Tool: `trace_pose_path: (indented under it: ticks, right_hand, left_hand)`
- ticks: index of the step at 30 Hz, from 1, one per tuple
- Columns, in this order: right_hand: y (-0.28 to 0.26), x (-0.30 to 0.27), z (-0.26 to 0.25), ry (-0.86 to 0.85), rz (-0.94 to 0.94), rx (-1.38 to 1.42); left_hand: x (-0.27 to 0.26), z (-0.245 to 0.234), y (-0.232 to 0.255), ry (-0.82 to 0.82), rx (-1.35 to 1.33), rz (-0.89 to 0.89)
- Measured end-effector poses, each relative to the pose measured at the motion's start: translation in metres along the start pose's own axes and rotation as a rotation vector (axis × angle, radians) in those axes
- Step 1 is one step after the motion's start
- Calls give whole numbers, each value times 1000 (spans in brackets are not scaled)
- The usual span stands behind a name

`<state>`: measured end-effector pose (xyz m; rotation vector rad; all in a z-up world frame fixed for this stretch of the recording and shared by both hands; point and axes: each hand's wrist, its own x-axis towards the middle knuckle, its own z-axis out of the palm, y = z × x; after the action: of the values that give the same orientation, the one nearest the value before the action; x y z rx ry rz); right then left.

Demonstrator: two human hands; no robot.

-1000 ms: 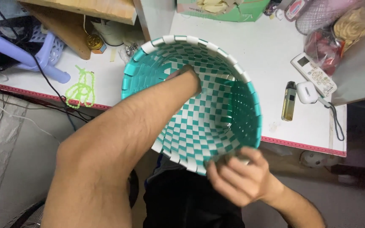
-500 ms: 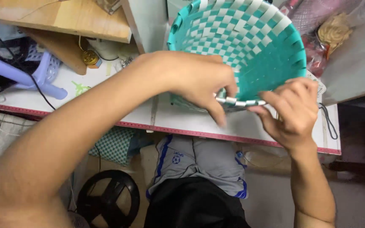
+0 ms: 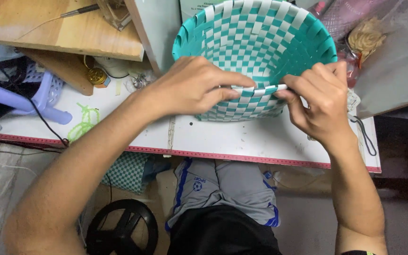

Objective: Finishing a woven plastic basket by tucking in the loose ends of the weave and attaching a plastic handle.

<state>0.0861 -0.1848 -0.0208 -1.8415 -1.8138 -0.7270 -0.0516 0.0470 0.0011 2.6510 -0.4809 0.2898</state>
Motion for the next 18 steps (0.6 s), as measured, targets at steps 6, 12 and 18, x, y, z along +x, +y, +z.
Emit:
trace_pose_path:
  ticks: [6,12,18]
  right_hand:
    - [-3,-7,15,107,-6,-47]
    - [-10,-3,13,75,43,38]
    - [-14,-2,16,67,15,51]
  left_hand:
    - [-6,28,-12,274,313,253]
    - [8,37,3,190,433,178]
    - [12,49,0,357,351,211]
